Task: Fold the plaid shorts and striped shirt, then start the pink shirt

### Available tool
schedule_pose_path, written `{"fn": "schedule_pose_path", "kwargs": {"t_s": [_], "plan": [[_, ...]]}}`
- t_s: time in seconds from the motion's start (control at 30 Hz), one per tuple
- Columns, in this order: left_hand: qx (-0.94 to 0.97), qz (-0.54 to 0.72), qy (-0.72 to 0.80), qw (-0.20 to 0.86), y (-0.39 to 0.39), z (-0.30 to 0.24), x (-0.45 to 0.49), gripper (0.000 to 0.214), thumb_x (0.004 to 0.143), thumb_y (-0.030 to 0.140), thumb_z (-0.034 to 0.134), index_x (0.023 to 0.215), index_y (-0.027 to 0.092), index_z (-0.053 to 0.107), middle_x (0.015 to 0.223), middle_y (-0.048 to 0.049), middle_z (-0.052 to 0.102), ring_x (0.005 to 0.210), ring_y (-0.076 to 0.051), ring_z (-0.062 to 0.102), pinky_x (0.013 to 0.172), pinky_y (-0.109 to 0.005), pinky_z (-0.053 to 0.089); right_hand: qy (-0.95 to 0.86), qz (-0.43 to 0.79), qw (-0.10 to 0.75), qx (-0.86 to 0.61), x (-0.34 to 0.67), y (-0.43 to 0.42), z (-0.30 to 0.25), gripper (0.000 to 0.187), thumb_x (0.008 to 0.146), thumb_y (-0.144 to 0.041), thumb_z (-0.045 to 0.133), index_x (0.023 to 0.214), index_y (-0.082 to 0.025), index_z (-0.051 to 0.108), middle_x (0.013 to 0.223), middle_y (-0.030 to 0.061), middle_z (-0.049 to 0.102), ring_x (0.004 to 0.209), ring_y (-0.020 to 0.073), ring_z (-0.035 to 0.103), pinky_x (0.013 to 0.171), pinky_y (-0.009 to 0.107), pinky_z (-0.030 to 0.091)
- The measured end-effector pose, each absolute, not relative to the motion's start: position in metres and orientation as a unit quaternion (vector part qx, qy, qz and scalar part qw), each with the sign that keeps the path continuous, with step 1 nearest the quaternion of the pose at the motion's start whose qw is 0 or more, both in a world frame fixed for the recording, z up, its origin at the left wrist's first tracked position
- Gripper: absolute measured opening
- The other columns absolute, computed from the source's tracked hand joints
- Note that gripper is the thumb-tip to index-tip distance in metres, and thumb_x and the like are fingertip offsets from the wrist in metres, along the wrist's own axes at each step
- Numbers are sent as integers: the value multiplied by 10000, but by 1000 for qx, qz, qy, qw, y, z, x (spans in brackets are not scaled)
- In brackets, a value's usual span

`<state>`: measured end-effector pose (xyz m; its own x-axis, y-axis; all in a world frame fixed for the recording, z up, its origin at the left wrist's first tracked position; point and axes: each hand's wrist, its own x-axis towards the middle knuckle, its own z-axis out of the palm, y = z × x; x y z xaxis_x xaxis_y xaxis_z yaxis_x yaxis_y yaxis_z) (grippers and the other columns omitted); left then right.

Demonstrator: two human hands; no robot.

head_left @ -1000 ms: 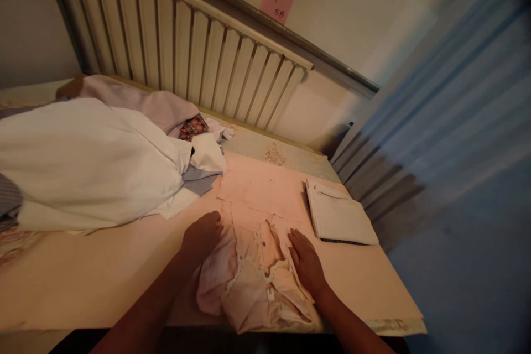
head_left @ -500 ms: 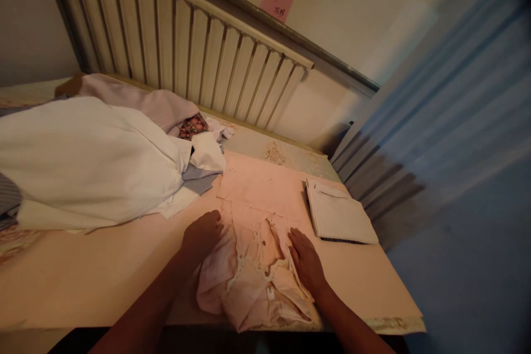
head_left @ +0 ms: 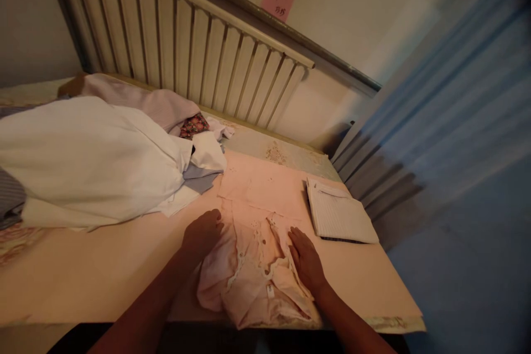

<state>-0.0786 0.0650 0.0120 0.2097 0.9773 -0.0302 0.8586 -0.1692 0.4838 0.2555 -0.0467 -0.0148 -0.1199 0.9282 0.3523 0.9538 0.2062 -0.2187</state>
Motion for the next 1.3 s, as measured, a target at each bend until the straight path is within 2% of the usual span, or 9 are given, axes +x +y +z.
{"fn": "schedule_pose_path", "kwargs": {"t_s": [0.2,0.37,0.5,0.67,0.77,0.97,1.17,1.23,1.3], "plan": [[720,204,624,225,53,6,-83,180,831,241,441,969,214,552,953,-32,652,866,-180,586,724,-287,374,-747,-30,217,-628,258,-46,-18,398,949,-282,423,1328,-235,534,1397,58,518,1331,217,425,1113,478,363],[688,280,623,244,29,5,-85,212,841,229,422,981,191,576,991,-52,645,926,-182,587,807,-287,416,-748,-26,249,-615,261,-46,-20,398,933,-267,439,1313,-224,549,1382,72,532,1320,224,440,1111,495,355],[659,303,632,273,6,6,-89,225,851,275,425,993,197,582,957,-36,650,899,-179,603,802,-292,448,-735,17,295,-611,265,-45,-21,391,893,-271,487,1266,-218,589,1347,76,565,1301,233,465,1107,507,355],[676,301,618,268,-30,9,-95,209,871,303,408,920,205,586,903,-25,653,863,-178,603,793,-299,463,-625,114,422,-646,263,-59,-21,360,871,-334,512,1174,-195,645,1227,102,647,1151,243,597,1000,464,476],[695,318,597,242,-60,12,-91,237,901,349,403,943,205,586,915,-35,647,849,-179,603,788,-308,476,-579,157,455,-658,261,-85,-16,342,873,-370,523,1127,-185,658,1127,106,690,1041,247,646,922,431,526],[784,346,486,171,-109,11,-78,267,899,397,521,1091,216,562,1091,-80,619,1040,-215,577,883,-344,488,-668,102,432,-597,264,-148,8,271,891,-393,545,1072,-217,644,1094,102,668,1031,243,618,895,397,521],[866,299,390,96,-112,15,-71,335,870,451,574,1104,212,561,1077,-103,620,1005,-240,570,856,-381,483,-795,43,331,-507,257,-174,8,448,805,-470,675,1180,-251,565,1108,93,637,1030,268,574,882,437,496],[881,266,383,76,-109,18,-68,306,876,458,561,1045,203,575,1017,-86,621,945,-228,562,803,-364,476,-798,29,319,-511,251,-173,4,378,831,-428,655,1145,-240,561,1065,88,632,978,256,567,840,422,490],[891,234,385,51,-104,19,-65,240,906,426,521,946,198,584,931,-65,612,872,-211,545,745,-339,454,-794,11,313,-521,246,-169,1,211,879,-345,594,1051,-226,576,982,74,623,912,236,551,789,394,474]]}}
